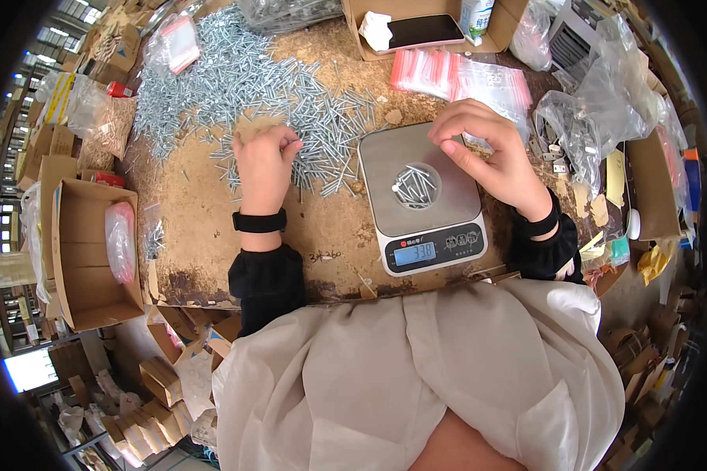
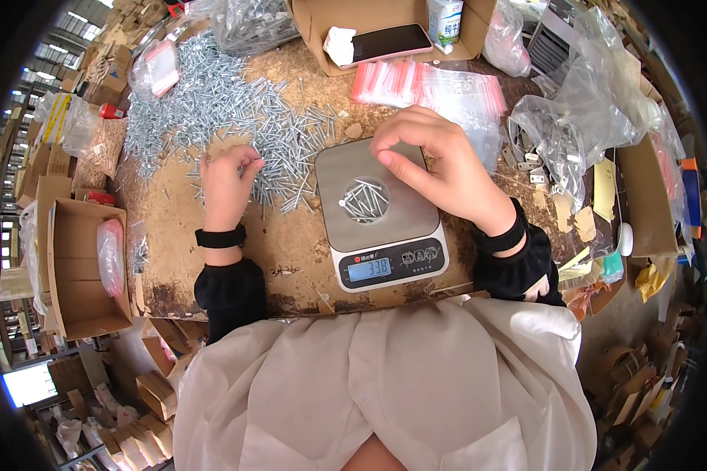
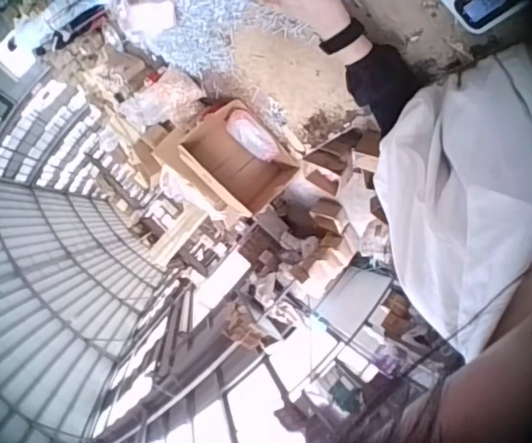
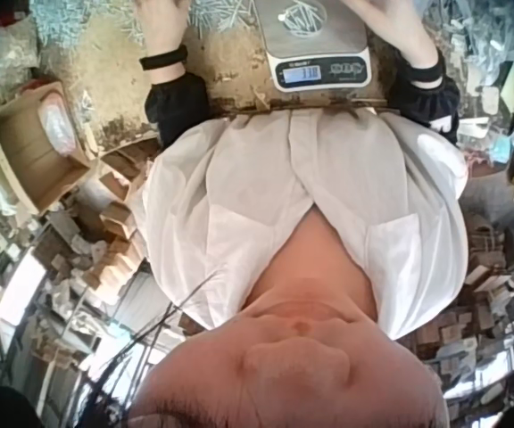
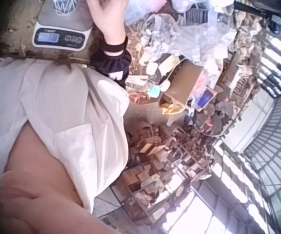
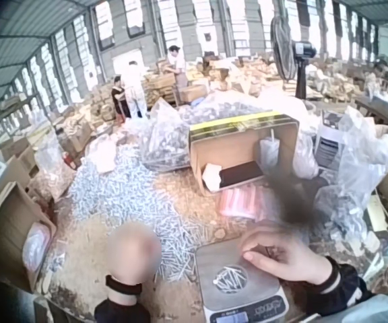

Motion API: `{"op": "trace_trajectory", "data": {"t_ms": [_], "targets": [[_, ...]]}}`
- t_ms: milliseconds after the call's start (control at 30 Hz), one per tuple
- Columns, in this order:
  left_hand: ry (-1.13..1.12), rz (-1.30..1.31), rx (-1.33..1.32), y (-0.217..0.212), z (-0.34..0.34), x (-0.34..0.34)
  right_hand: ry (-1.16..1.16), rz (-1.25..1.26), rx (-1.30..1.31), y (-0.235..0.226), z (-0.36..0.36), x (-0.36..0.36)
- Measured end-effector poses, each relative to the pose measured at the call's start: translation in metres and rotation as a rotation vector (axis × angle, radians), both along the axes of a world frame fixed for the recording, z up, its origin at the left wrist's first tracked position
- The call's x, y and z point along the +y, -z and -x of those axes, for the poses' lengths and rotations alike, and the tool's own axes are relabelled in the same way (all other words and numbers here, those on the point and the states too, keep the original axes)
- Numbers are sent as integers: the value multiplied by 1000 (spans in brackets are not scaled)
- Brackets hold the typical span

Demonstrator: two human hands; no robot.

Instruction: The person scoops metal screws from a large pile on a table and places them onto a digital scale. After weighing, the person transfers the screws into small plastic bags, seals them, and places the bags into a cardboard box. The process is repeated multiple times throughout the video.

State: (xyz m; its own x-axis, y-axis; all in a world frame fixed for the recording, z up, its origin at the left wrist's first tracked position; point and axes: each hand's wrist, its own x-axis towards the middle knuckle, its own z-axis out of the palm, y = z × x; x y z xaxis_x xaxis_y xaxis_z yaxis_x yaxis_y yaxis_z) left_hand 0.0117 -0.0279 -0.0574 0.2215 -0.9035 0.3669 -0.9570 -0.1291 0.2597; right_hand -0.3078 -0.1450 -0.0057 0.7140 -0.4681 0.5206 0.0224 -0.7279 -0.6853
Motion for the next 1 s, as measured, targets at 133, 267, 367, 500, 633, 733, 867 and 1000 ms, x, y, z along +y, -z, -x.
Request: {"op": "trace_trajectory", "data": {"t_ms": [133,267,367,500,633,733,867,1000], "targets": [[80,106,201,-13,5,-3,17,3,-7,1,2,-1],[236,204,666,-36,51,1,21,14,-7,0,1,-1],[458,184,797,-45,83,3,33,26,-3,-1,1,-1],[575,102,720,-42,99,1,48,45,-3,1,1,-3],[491,183,791,-41,89,5,98,66,-6,-4,6,-4],[373,304,848,-44,77,9,264,51,50,-18,22,-6],[271,443,812,-47,67,11,540,0,275,-17,74,-13],[274,455,676,-52,69,12,633,50,499,9,109,-21]]}}
